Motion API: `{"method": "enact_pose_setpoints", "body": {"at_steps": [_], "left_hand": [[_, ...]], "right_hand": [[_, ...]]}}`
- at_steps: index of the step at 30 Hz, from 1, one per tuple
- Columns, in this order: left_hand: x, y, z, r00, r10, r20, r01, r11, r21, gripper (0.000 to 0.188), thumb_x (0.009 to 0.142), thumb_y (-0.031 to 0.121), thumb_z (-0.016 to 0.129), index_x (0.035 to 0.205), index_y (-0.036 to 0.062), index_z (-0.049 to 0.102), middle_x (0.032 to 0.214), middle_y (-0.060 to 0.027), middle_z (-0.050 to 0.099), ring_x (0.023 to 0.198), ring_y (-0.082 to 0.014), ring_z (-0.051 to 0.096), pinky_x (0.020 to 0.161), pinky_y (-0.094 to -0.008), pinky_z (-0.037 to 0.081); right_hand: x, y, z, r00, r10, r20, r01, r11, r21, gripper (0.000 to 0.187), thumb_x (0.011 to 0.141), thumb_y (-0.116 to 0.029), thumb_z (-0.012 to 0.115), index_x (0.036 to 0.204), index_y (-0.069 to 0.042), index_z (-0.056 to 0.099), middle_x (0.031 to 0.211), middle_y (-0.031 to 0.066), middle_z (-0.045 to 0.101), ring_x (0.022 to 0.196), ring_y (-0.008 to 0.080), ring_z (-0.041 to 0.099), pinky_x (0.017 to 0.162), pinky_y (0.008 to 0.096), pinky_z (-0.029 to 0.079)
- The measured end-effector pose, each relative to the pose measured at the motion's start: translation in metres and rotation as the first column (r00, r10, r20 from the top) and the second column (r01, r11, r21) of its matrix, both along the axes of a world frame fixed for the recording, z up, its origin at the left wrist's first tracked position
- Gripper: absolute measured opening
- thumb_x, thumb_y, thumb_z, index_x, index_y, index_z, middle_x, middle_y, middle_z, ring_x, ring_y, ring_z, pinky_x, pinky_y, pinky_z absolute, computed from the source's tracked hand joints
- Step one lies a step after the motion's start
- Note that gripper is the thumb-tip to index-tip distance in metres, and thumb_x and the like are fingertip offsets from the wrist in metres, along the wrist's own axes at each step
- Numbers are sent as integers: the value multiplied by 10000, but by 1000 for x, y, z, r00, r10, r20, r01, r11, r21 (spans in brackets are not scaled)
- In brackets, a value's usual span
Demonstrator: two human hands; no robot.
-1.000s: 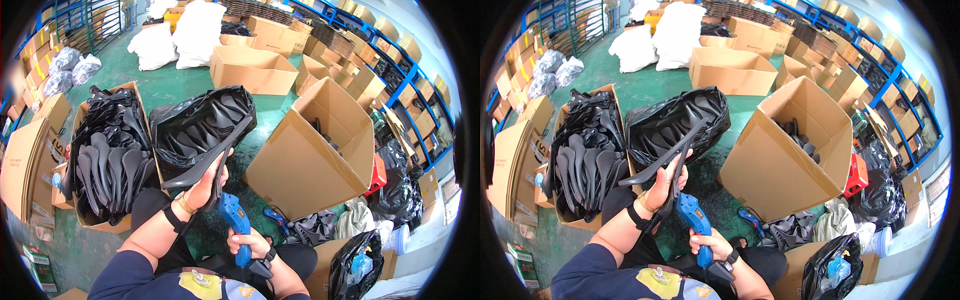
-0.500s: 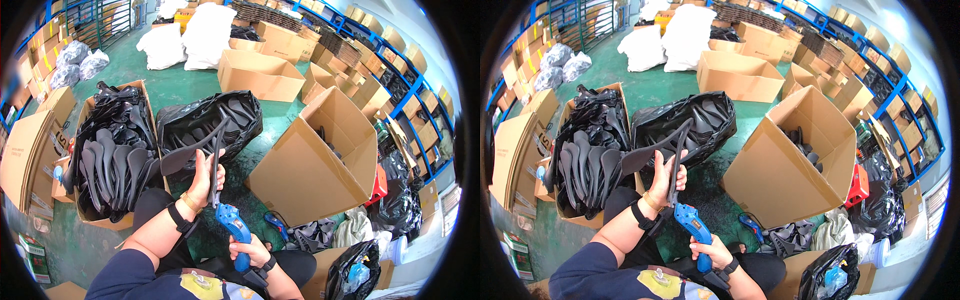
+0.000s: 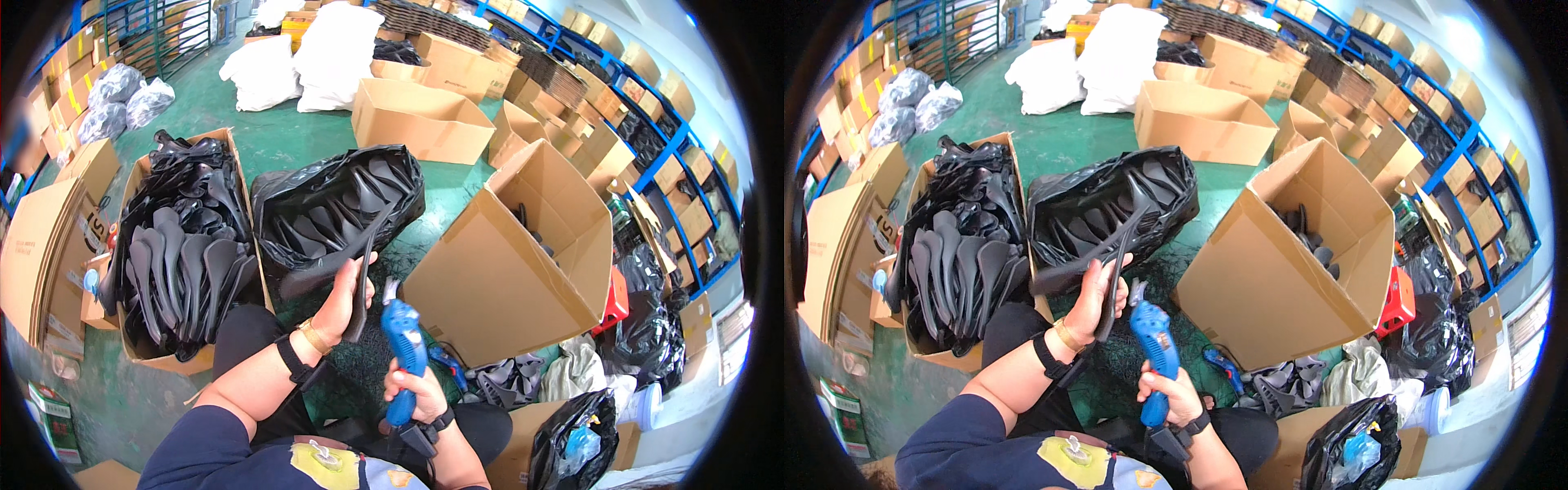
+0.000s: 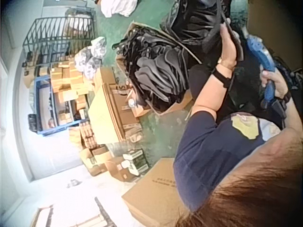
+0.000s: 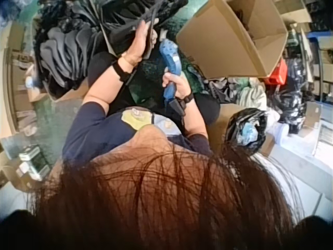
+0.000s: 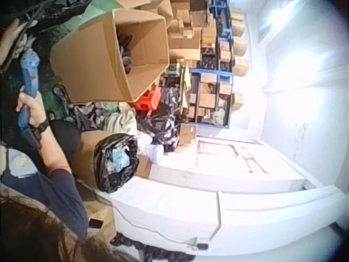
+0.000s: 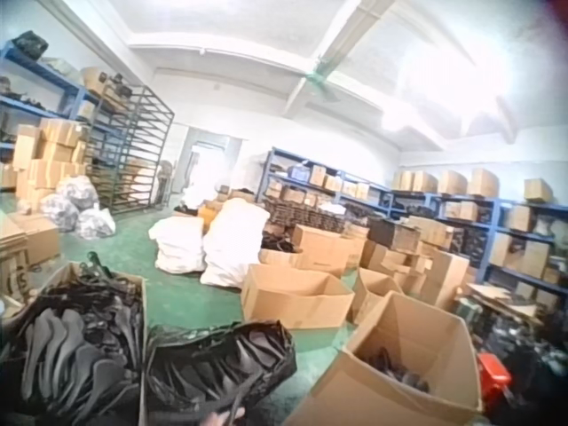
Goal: Cleaning or inspecting individual bicycle seats before packing them into boxes.
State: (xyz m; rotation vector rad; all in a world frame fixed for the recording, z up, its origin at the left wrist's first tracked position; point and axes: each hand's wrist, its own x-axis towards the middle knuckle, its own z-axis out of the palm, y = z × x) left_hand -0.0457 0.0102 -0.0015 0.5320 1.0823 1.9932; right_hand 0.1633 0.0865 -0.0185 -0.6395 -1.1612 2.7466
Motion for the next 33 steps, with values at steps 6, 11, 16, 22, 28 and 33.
{"method": "enact_pose_setpoints", "body": {"at_steps": [6, 11, 16, 22, 28, 33], "left_hand": [[-25, 2, -41, 470, 247, -847, -489, 872, -18, 600, 878, 199, 508, 1423, 28, 321, 1200, -221, 533, 977, -273, 571, 879, -336, 445], [-3, -17, -33, 594, 161, -788, -332, 942, -58, 643, 892, 193, 546, 1444, 19, 265, 1227, -228, 508, 1087, -306, 527, 946, -361, 414], [1, -81, 28, 491, -200, -848, -281, 885, -371, 402, 906, 191, 572, 1271, 24, 539, 1083, -169, 581, 1058, -265, 555, 956, -371, 426], [-70, -208, 41, -58, 103, -993, -905, 414, 96, 231, 789, 83, 625, 1019, 68, 650, 946, -130, 629, 948, -323, 556, 841, -415, 448], [-89, -305, 0, 556, 10, -831, -818, -170, -549, 682, 763, 181, 609, 1365, 13, 334, 1217, -292, 540, 1149, -441, 515, 966, -480, 428], [-124, -404, -119, 307, 172, -936, -946, -53, -320, 637, 799, 163, 603, 1355, -7, 342, 1180, -274, 578, 1151, -391, 536, 991, -414, 408]], "right_hand": [[14, 23, 14, 957, -54, -285, 53, 999, -11, 371, 832, -123, 645, 1180, -60, 532, 1436, 287, 318, 1042, 344, 613, 662, 369, 586], [18, 16, 19, 971, -20, -240, 52, 990, 128, 461, 789, -69, 664, 1217, -13, 502, 1332, 256, 433, 921, 340, 648, 627, 388, 585], [14, 19, 31, 1000, 18, -17, -13, 965, 261, 485, 723, -34, 699, 1165, 7, 504, 1052, 153, 603, 700, 280, 655, 560, 376, 545], [20, 59, 69, 712, -359, -604, 460, 888, 15, 481, 875, -132, 595, 1323, -65, 434, 1474, 176, 323, 1300, 282, 434, 783, 330, 582], [46, 88, 64, 671, -336, -661, 519, 849, 95, 387, 879, -137, 578, 1256, -86, 509, 1535, 215, 148, 1244, 197, 493, 737, 290, 581], [30, 79, 54, 819, -327, -471, 422, 900, 110, 348, 813, -133, 669, 1130, -44, 556, 1253, 227, 545, 815, 213, 652, 659, 333, 562]]}}
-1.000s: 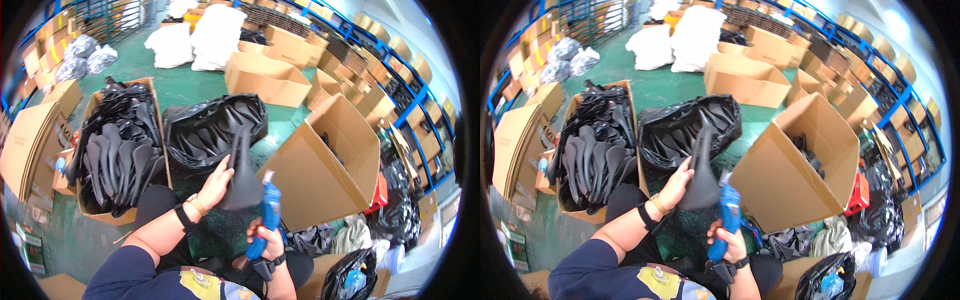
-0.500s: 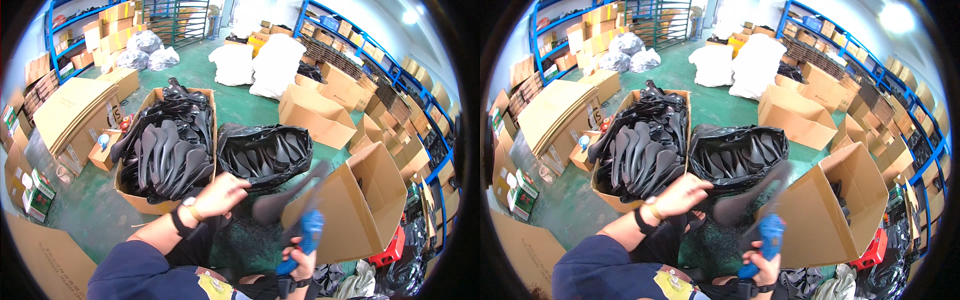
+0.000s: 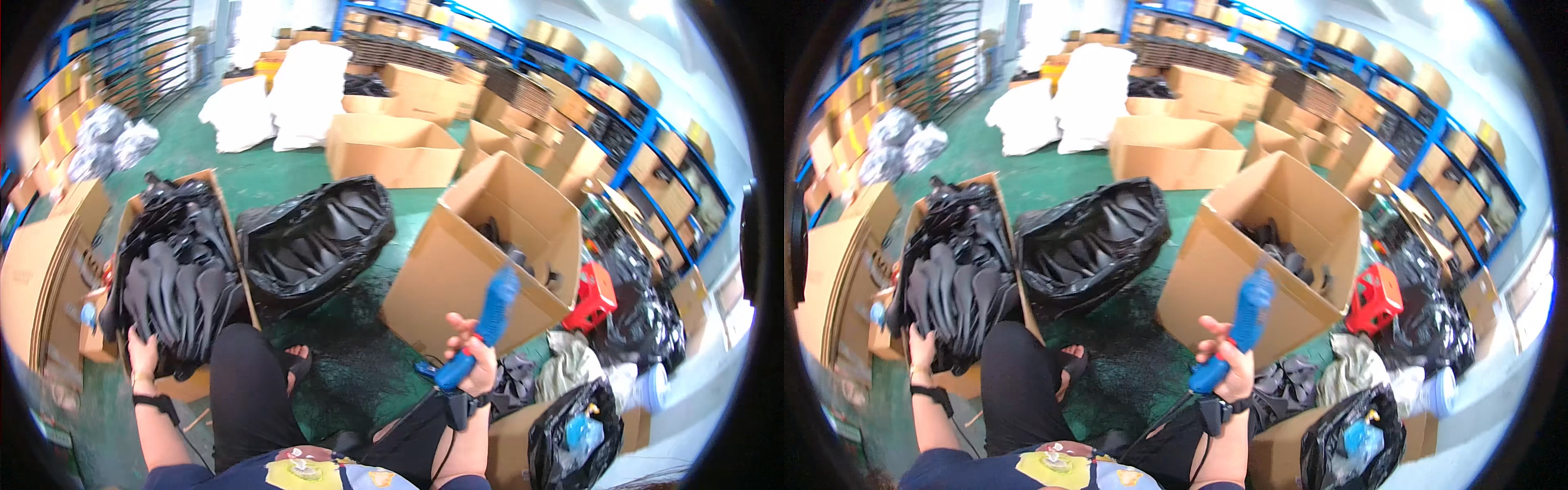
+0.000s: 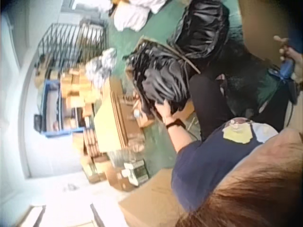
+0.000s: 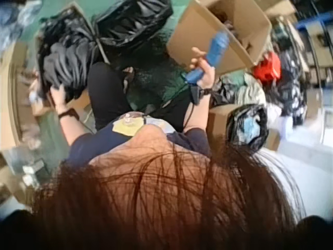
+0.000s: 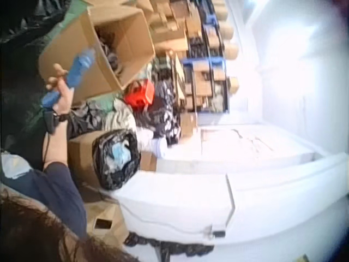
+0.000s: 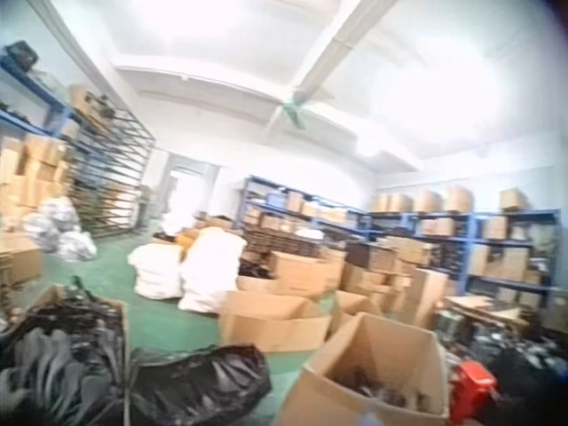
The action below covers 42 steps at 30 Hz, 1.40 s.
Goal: Cleaning or inspecting individual bicycle seats before packing them into boxes.
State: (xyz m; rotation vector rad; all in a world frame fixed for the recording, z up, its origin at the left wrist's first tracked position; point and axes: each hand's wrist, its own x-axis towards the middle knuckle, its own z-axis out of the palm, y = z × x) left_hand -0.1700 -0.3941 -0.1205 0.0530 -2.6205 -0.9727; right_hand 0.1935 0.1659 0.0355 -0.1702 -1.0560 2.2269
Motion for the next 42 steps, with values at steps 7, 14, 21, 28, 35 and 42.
{"method": "enact_pose_setpoints", "body": {"at_steps": [7, 14, 21, 28, 35, 42], "left_hand": [[-6, 24, 62, 994, 93, -59, -1, 538, 843, 551, 857, 204, 506, 1384, 88, 393, 739, 39, 421, 575, -70, 411, 496, -201, 353], [69, 198, 188, 622, -634, -460, 377, -272, 885, 627, 738, 88, 532, 1349, 24, 409, 1146, -136, 585, 1086, -268, 554, 962, -438, 443], [156, 349, 148, 158, -982, -100, 161, -74, 984, 340, 786, -6, 548, 1120, 41, 509, 1049, -123, 616, 1017, -252, 600, 891, -381, 482], [191, 390, 116, 103, -984, -142, 232, -115, 966, 218, 906, 15, 541, 1114, 66, 502, 1055, -78, 592, 1034, -185, 572, 927, -367, 470], [165, 391, 141, -199, -975, -101, 320, -162, 934, 380, 1008, 226, 435, 1337, 35, 443, 1174, -114, 596, 1079, -208, 579, 912, -376, 500], [159, 380, 129, -146, -970, -196, -74, -187, 980, 415, 966, 278, 522, 1298, 32, 482, 1159, -130, 607, 1078, -226, 586, 928, -404, 490]], "right_hand": [[14, -5, 1, 988, 78, 135, -73, 996, -46, 327, 804, -101, 685, 1096, -9, 570, 1089, 216, 622, 668, 175, 612, 618, 316, 527], [11, -1, 25, 930, -26, 368, -58, 975, 213, 298, 787, -63, 716, 1046, 5, 585, 886, 149, 666, 612, 143, 600, 577, 263, 499], [-23, -43, -3, 863, 299, 408, -273, 954, -121, 273, 816, -100, 709, 1057, -32, 599, 1097, 167, 638, 960, 245, 652, 735, 367, 565], [-35, -60, -55, 842, 124, 526, -97, 992, -78, 369, 753, -81, 782, 1076, -41, 607, 994, 42, 630, 840, 154, 622, 668, 304, 557], [-38, -54, -62, 863, 262, 432, -158, 952, -262, 354, 784, -146, 762, 1094, -77, 605, 970, 18, 622, 776, 134, 590, 656, 277, 507], [-50, -59, -57, 873, 432, 226, -358, 883, -305, 424, 768, -179, 777, 1130, -82, 578, 975, 16, 614, 806, 128, 587, 671, 270, 496]]}}
